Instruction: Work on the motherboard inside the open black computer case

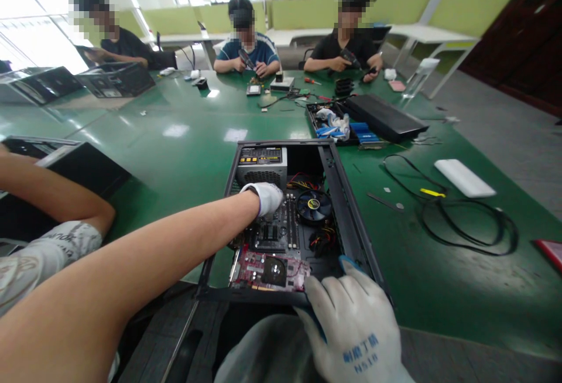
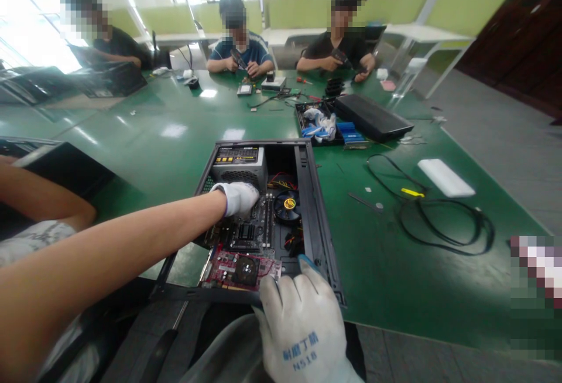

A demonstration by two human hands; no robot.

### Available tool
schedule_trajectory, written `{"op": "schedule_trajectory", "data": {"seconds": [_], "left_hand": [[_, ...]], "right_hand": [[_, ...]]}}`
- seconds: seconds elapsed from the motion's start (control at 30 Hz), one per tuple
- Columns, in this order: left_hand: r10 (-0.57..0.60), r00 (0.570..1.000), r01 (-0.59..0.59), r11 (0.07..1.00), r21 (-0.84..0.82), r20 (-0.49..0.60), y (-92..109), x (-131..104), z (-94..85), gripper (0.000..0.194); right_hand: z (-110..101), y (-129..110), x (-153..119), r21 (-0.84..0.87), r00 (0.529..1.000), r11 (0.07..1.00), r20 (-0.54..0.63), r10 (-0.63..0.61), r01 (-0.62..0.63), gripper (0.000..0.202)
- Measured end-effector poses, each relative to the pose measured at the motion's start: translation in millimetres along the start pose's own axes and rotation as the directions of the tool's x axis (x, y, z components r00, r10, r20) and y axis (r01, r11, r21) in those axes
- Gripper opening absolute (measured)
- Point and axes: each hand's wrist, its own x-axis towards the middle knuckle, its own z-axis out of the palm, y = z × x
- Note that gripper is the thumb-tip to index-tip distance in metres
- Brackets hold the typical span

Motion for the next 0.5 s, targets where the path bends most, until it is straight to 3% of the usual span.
{"op": "schedule_trajectory", "data": {"seconds": [0.13,0.33,0.5], "left_hand": [[0.027,0.999,-0.031,0.993,0.115,0.037,1,-1,-0.7,0.052],[-0.004,0.996,-0.002,0.997,0.077,0.084,2,-6,-9.3,0.056],[0.004,1.000,-0.003,0.999,0.034,-0.022,-2,-12,-11.9,0.064]], "right_hand": [[0,-1,0,0.005,1.000,1.000,-0.019,0.007,-0.007,0.021],[1,-2,0,0.003,1.000,1.000,-0.027,-0.001,0.001,0.023],[4,2,-2,-0.001,0.997,1.000,-0.080,-0.007,0.007,0.022]]}}
